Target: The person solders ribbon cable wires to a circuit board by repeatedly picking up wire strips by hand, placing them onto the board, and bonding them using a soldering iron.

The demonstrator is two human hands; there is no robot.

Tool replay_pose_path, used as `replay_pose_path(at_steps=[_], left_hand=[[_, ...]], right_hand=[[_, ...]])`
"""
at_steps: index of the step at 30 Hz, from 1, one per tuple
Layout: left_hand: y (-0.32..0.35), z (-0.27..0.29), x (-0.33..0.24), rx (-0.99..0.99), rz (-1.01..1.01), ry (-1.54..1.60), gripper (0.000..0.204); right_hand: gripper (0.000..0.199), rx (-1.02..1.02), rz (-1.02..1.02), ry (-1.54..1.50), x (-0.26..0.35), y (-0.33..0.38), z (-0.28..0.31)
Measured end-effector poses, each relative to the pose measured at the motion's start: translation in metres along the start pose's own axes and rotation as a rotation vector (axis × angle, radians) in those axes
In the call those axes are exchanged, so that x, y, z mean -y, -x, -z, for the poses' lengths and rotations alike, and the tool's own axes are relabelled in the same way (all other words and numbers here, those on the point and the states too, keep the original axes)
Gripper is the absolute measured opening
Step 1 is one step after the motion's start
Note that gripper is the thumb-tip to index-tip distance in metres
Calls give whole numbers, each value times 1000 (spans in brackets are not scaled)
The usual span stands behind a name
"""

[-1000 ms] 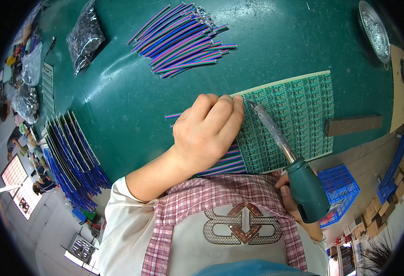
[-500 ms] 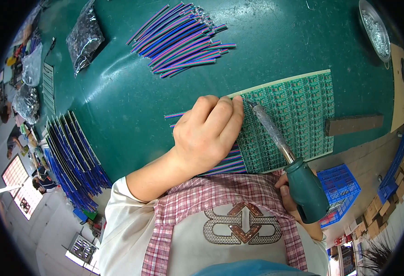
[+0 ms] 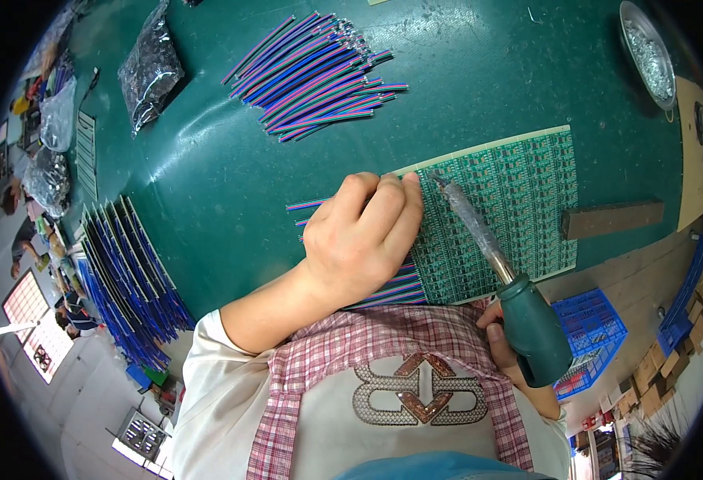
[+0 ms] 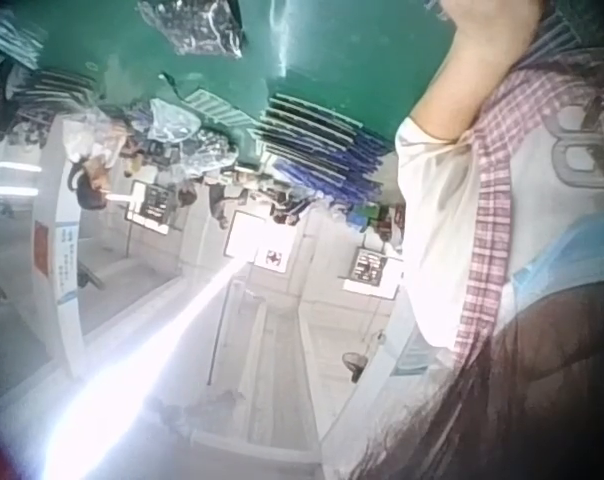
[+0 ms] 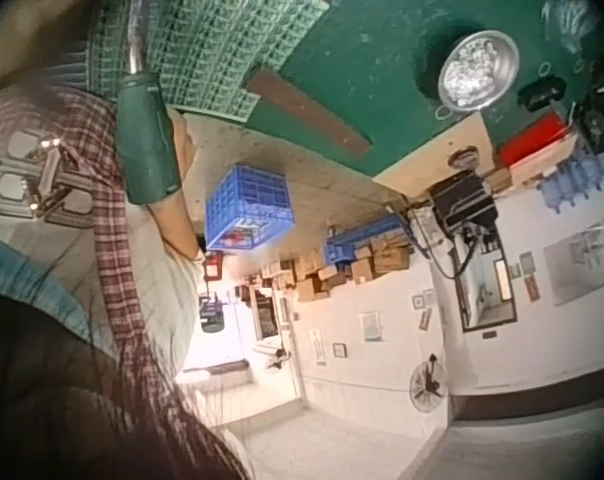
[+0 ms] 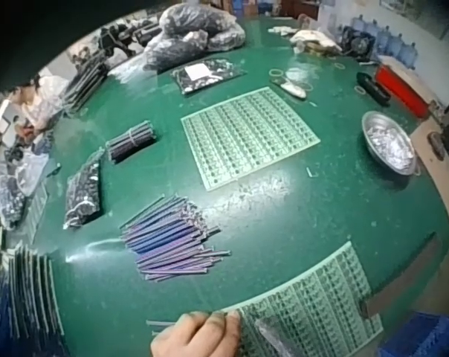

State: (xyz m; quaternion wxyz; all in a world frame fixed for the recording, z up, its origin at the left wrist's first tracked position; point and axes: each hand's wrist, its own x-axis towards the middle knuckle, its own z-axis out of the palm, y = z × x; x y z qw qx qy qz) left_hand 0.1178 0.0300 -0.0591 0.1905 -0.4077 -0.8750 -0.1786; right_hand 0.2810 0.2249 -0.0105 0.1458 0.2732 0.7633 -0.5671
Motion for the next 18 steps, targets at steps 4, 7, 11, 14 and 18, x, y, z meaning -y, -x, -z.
replay_pose_path(at_steps=[4, 7, 11, 14, 18], left_hand=[[0, 1, 0, 8, 9, 15, 17], [-1, 2, -1, 23, 7, -1, 17], [-1, 2, -1, 17, 3, -8, 16], [-1, 2, -1, 25, -3, -19, 16], [-2, 0, 0, 22, -10, -18, 17]], right_hand=[[12, 45, 45, 197, -4, -2, 4], [14, 79, -27, 203, 0, -3, 6], [18, 154, -51, 211, -7, 0, 9], [23, 205, 51, 230, -15, 3, 11], [14, 102, -70, 241, -6, -4, 4]])
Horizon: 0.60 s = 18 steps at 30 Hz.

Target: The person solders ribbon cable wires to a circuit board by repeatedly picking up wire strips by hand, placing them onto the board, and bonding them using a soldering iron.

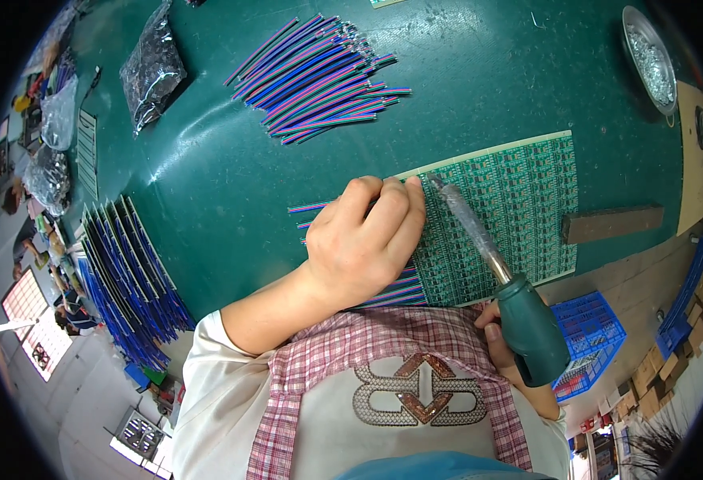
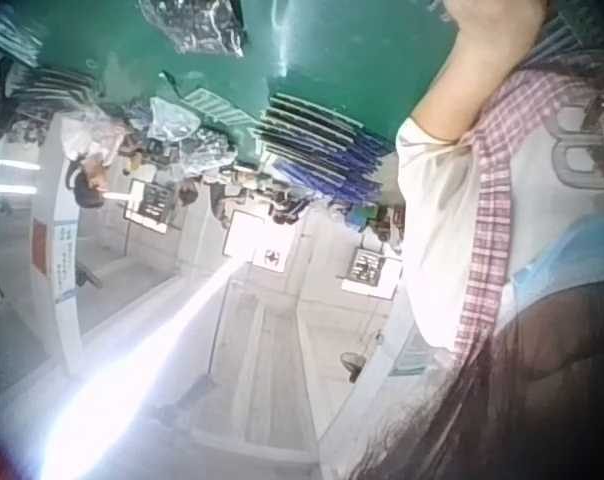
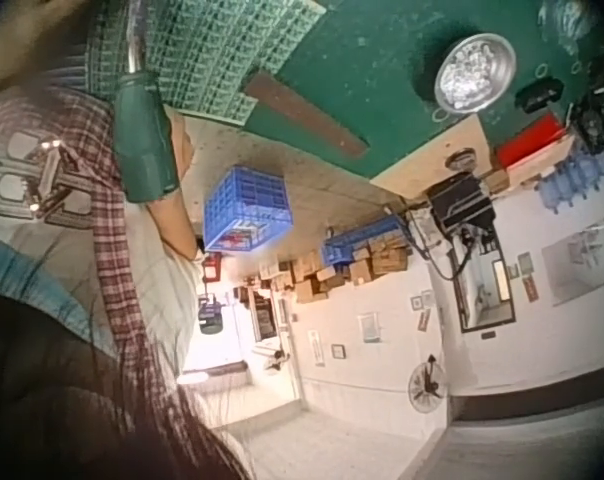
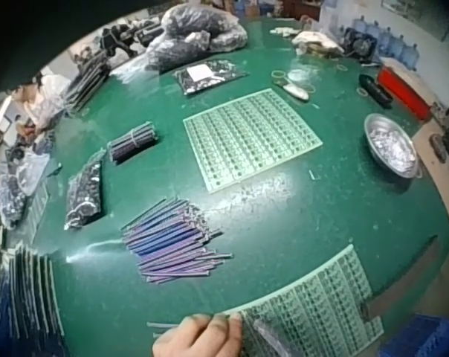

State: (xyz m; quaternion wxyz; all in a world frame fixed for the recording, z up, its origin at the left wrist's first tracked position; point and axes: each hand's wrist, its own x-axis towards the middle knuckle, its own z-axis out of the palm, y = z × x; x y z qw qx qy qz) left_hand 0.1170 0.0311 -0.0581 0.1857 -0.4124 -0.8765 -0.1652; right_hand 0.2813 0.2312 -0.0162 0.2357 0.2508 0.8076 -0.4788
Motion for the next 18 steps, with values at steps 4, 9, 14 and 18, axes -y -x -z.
replay_pose_path(at_steps=[4, 9, 14, 18], left_hand=[[-1, 1, 2, -1, 0, 9, 17], [0, 4, 1, 3, 5, 2, 17], [0, 9, -7, 127, 77, 64, 32], [2, 13, -2, 151, 101, 100, 32]], right_hand=[[12, -62, 266, -81, -7, -1, -3], [14, -86, 334, -114, -7, 2, -4], [14, -84, 173, -295, -7, 10, -5], [14, -85, 186, -306, -8, 10, -6]])
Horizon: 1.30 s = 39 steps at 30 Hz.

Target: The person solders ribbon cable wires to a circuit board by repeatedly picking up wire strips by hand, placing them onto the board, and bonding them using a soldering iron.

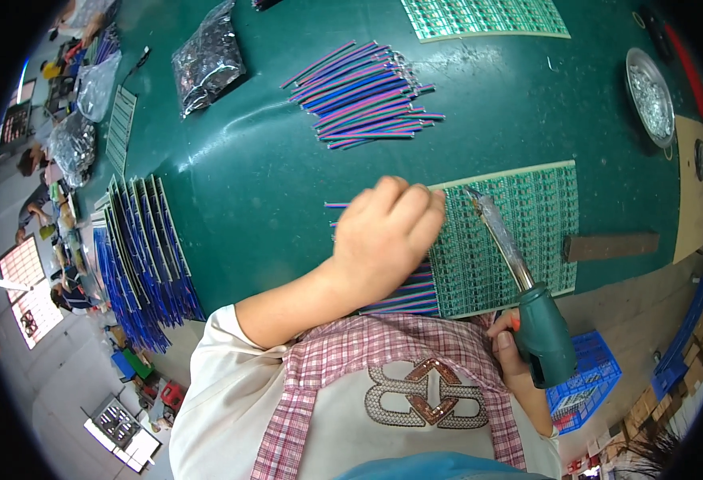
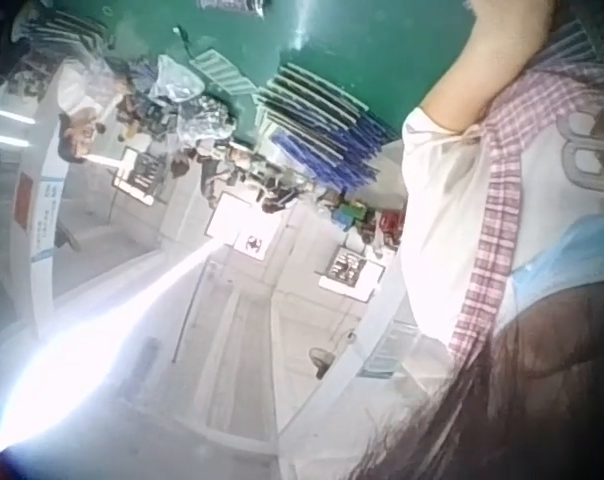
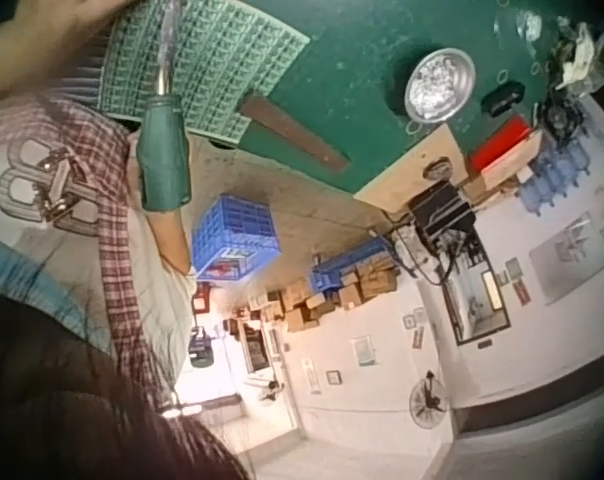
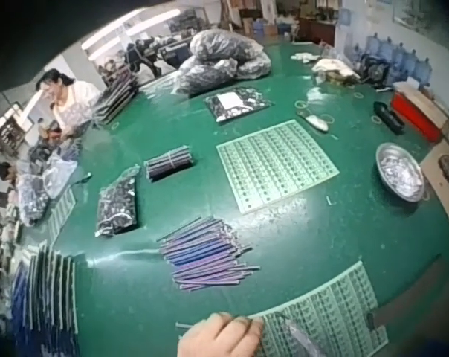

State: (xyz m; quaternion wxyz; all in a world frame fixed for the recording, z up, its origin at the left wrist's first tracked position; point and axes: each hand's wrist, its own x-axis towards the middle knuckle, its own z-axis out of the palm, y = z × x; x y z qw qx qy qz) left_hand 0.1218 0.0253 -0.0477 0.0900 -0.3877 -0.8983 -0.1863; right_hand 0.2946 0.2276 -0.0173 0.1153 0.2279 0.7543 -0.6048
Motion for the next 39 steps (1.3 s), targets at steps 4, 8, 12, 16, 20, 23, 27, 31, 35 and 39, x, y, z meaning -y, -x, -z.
replay_pose_path(at_steps=[4, 8, 12, 16, 20, 23, 27, 31, 35, 39], left_hand=[[-10, 16, 36, -108, 68, 3, 23], [-34, 12, 61, -145, 119, -40, 19], [-36, 10, 70, -123, 63, -11, 10], [-36, 15, 72, -128, 130, 124, 10], [-32, 24, 56, -230, 177, 248, 12], [-21, 37, 30, 110, 211, 496, 13], [-9, 24, 24, 163, 160, 284, 11], [-14, 24, 23, 79, 193, 210, 23], [-11, 19, 18, 132, 85, 227, 29], [-10, 15, 14, 109, -23, 105, 26]], right_hand=[[14, -6, 46, 80, -3, 2, 3], [12, 7, 51, 69, 4, -2, 1], [12, 3, 47, 99, -1, 4, -2], [11, -48, 10, -7, -1, 4, -5], [7, 61, 72, 182, 3, -2, 5], [7, 59, 85, 171, 3, -4, 5], [31, 54, 59, 96, 5, -6, -1], [22, 93, 137, 232, 2, -6, 7], [31, 38, 163, 102, -15, 2, 0], [41, 102, 192, 129, -11, -4, 3]])
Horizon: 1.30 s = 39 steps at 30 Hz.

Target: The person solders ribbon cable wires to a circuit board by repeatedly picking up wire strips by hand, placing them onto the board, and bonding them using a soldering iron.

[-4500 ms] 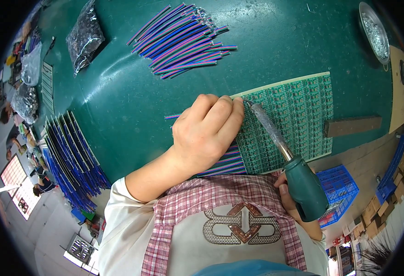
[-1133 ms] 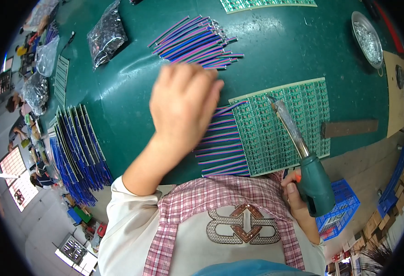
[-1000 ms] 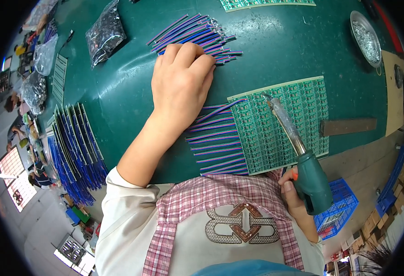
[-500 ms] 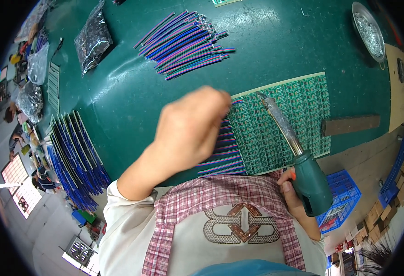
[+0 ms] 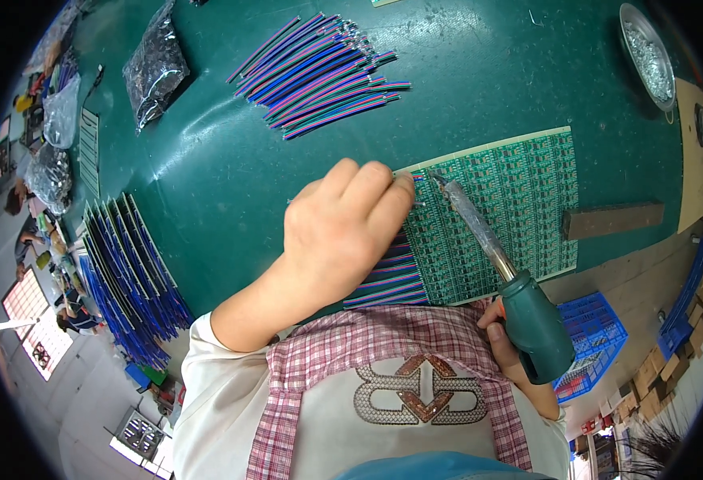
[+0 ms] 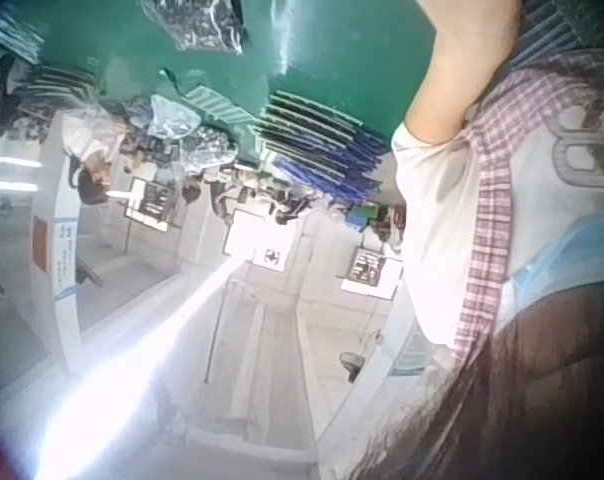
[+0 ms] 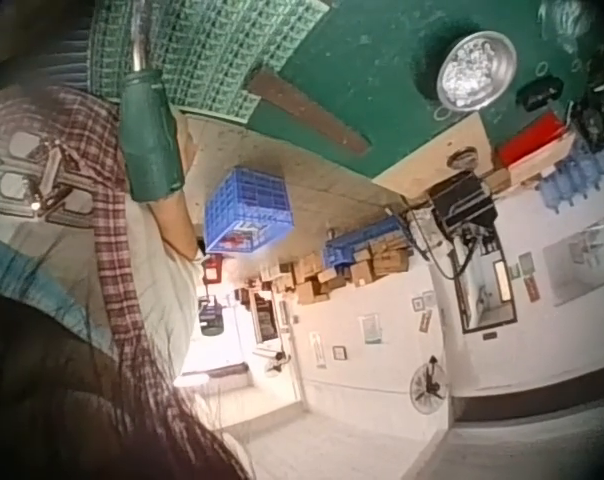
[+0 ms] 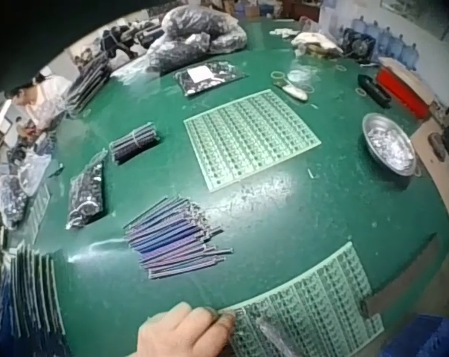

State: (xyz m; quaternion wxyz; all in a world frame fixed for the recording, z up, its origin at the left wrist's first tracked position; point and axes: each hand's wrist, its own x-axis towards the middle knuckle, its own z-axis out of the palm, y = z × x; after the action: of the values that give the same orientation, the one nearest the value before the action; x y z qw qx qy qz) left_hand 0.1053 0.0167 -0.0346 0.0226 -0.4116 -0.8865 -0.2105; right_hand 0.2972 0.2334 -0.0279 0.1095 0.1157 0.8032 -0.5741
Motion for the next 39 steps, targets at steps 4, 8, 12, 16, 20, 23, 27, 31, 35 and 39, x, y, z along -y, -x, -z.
replay_pose_path(at_steps=[4, 8, 12, 16, 20, 23, 27, 31, 35, 39], left_hand=[[2, -8, -6, -67, -74, -216, 23], [-2, -9, -8, -90, -78, -234, 20], [-2, -12, -9, -125, -80, -249, 20], [0, -16, -12, -153, -67, -276, 20], [-1, -16, -13, -152, -62, -273, 20], [0, -16, -14, -153, -60, -295, 20], [0, -16, -14, -148, -53, -289, 19], [0, -17, -14, -152, -49, -293, 18], [-1, -16, -15, -156, -52, -285, 18], [0, -14, -14, -144, -46, -282, 19]], right_hand=[[32, 31, -32, 192, 13, -8, 5], [25, 15, 4, 241, 4, -5, 5], [28, -25, -14, 293, -4, 3, 0], [39, -21, -181, 113, 1, 4, -2], [36, -41, -122, 191, -9, 7, -5], [35, 37, -241, 89, 3, -1, 0], [19, -34, -176, -18, 15, -10, -1], [21, 14, -38, 134, 11, -11, 4], [35, 28, 67, 191, 4, -6, 3], [36, -54, -1, 39, 1, -1, -4]])
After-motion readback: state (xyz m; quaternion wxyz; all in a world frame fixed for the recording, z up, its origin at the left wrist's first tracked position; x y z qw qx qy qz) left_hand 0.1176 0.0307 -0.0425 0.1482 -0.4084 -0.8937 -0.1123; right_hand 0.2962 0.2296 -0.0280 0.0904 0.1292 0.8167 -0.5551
